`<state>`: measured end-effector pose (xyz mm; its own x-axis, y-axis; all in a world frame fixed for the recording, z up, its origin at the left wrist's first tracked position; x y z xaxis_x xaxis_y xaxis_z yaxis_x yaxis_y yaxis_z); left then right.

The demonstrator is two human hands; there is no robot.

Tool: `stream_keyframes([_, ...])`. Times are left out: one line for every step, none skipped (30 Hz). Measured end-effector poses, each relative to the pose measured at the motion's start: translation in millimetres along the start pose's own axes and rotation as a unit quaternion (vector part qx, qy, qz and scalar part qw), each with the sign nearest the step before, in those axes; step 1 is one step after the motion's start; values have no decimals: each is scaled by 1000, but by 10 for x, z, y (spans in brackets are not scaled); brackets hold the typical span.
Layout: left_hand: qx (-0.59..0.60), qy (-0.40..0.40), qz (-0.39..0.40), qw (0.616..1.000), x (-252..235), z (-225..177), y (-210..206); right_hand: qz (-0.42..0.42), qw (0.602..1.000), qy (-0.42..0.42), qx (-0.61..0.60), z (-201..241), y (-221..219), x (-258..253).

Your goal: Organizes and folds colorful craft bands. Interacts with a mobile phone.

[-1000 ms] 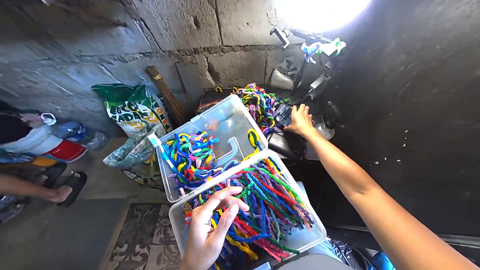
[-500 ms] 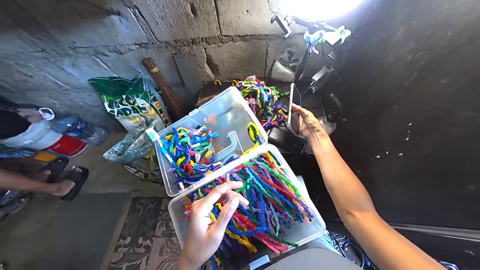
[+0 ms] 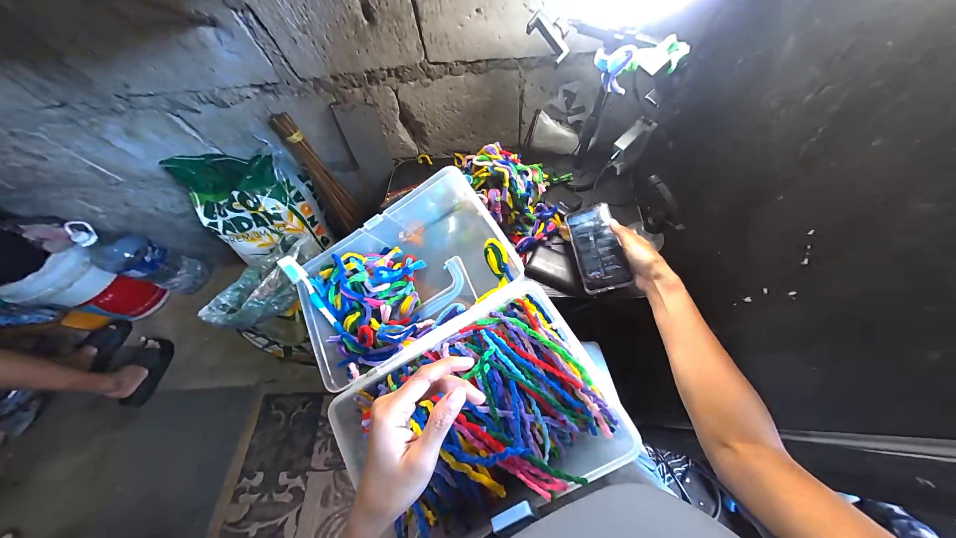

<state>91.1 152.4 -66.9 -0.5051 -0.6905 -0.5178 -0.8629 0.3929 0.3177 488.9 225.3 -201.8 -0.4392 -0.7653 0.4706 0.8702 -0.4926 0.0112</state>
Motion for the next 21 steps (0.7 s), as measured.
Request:
stream_keyframes([-1, 0, 0, 1000, 4, 7, -1, -3, 1000, -3, 23, -40, 64, 21])
stream_keyframes([-3, -1, 1, 1000, 4, 9, -3, -4, 999, -5, 35, -68, 120, 34])
stream_keyframes([-5, -1, 3, 1000, 1, 9, -7, 0, 999, -8, 42, -86, 172, 48])
stream_keyframes([-7, -2, 5, 1000, 0, 8, -10, 5, 999, -8, 50, -96, 212, 61])
stream_keyframes([-9, -2, 8, 1000, -3, 6, -12, 12, 998, -7, 58, -103, 239, 70])
stream_keyframes([-10, -2, 10, 1000, -6, 1, -13, 19, 998, -7, 62, -115, 253, 74])
stream_keyframes([-13, -3, 11, 1000, -9, 0, -14, 25, 998, -9, 64, -127, 251, 90])
stream_keyframes([-15, -4, 13, 1000, -11, 1, -13, 32, 998, -12, 61, -137, 233, 117])
stream_keyframes([-20, -4, 13, 1000, -14, 4, -12, 42, 998, -19, 50, -142, 199, 157])
stream_keyframes([-22, -3, 11, 1000, -17, 8, -12, 54, 998, -26, 32, -139, 144, 228])
stream_keyframes([-23, -1, 9, 1000, -22, 12, -11, 65, 997, -29, 7, -129, 65, 336])
stream_keyframes([-20, 4, 5, 1000, -30, 15, -9, 83, 996, -29, -27, -95, -23, 473])
stream_keyframes([-14, 14, -2, 1000, -42, 18, -3, 114, 991, -17, -66, -46, -109, 612])
stream_keyframes([-2, 23, -9, 1000, -52, 23, 9, 153, 983, 6, -105, 26, -193, 758])
stream_keyframes([18, 32, -14, 999, -56, 32, 27, 191, 972, 35, -132, 126, -277, 928])
stream_keyframes([40, 41, -16, 998, -54, 41, 46, 216, 963, 60, -149, 244, -354, 1118])
stream_keyframes([67, 48, -18, 996, -52, 41, 59, 234, 955, 80, -161, 371, -423, 1311])
stream_keyframes([94, 53, -20, 994, -55, 39, 65, 255, 946, 99, -172, 496, -482, 1490])
stream_keyframes([122, 56, -23, 991, -61, 25, 59, 275, 939, 112, -176, 608, -545, 1652])
stream_keyframes([154, 63, -24, 986, -68, -9, 42, 294, 932, 117, -176, 696, -626, 1798])
stream_keyframes([193, 73, -26, 978, -77, -55, 12, 312, 928, 106, -171, 754, -730, 1933])
Point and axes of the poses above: each hand's wrist, its own x-axis away from the middle knuckle, its own y-axis out of the back of the hand, z = x × y, the point moved 2 cm from there along -x, towards the middle knuckle, and after that the axes turned 7 degrees about -y, right-handed, at the moved point
